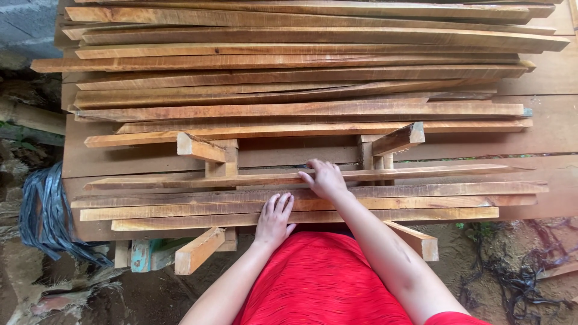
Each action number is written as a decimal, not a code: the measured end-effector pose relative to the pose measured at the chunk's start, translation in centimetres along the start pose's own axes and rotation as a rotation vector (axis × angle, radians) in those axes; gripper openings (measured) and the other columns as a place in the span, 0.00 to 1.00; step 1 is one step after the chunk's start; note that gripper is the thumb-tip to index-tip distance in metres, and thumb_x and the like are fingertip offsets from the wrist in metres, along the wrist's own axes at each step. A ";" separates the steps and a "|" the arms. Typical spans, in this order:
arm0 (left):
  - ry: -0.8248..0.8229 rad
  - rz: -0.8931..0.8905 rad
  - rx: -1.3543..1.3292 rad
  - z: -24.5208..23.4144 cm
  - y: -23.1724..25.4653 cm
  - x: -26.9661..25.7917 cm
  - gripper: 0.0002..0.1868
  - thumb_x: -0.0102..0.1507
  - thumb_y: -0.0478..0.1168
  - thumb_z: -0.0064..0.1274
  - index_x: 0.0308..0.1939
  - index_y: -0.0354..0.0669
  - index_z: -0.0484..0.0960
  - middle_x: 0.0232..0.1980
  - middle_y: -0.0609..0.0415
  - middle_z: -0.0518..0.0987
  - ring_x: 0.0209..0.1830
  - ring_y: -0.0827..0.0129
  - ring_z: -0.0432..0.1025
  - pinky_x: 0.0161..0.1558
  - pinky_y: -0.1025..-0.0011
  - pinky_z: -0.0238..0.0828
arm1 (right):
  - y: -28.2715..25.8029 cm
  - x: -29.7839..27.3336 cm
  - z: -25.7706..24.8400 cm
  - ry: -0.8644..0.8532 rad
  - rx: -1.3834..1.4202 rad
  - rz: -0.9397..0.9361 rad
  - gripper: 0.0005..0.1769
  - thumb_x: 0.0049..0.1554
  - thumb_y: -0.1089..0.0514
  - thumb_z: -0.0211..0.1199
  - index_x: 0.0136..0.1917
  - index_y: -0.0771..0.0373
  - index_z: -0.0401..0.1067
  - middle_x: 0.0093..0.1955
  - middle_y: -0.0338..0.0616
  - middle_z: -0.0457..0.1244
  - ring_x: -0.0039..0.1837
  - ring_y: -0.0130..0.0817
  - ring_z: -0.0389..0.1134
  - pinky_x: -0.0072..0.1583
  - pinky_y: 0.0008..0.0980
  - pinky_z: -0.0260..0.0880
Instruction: Organizing and stacking wooden planks in a woodworking area.
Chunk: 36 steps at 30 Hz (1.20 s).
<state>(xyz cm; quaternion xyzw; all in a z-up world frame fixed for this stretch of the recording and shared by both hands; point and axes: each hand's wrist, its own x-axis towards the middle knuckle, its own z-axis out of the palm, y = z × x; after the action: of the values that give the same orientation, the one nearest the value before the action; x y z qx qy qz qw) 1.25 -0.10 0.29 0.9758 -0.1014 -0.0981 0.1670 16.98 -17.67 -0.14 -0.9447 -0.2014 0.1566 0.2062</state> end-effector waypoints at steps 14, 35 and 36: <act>0.042 0.012 -0.024 0.2 -0.3 -0.6 0.47 0.54 0.51 0.68 0.73 0.43 0.65 0.74 0.51 0.63 0.73 0.52 0.55 0.73 0.56 0.51 | 0.0 -0.8 0.5 -0.249 -0.007 0.038 0.32 0.56 0.29 0.59 0.63 0.50 0.73 0.57 0.44 0.70 0.63 0.44 0.69 0.66 0.48 0.62; 0.019 -0.026 -0.035 0.0 -0.1 -0.2 0.47 0.54 0.52 0.68 0.73 0.44 0.65 0.74 0.52 0.62 0.74 0.54 0.55 0.73 0.56 0.52 | 0.9 1.2 0.4 -0.413 -0.046 0.113 0.44 0.51 0.17 0.54 0.61 0.52 0.78 0.56 0.52 0.71 0.62 0.51 0.71 0.66 0.47 0.68; 0.013 -0.035 -0.045 -0.3 -0.1 -0.2 0.46 0.54 0.52 0.68 0.72 0.44 0.66 0.75 0.53 0.63 0.75 0.54 0.55 0.74 0.57 0.52 | 0.6 1.2 0.2 -0.460 -0.040 0.129 0.45 0.50 0.16 0.55 0.62 0.52 0.77 0.57 0.54 0.69 0.62 0.53 0.70 0.65 0.48 0.68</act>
<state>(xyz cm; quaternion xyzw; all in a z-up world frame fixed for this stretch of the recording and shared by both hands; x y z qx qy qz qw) 1.11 0.18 0.57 0.9741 -0.0808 -0.0969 0.1878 18.16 -17.56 -0.87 -0.8989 -0.1853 0.3767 0.1255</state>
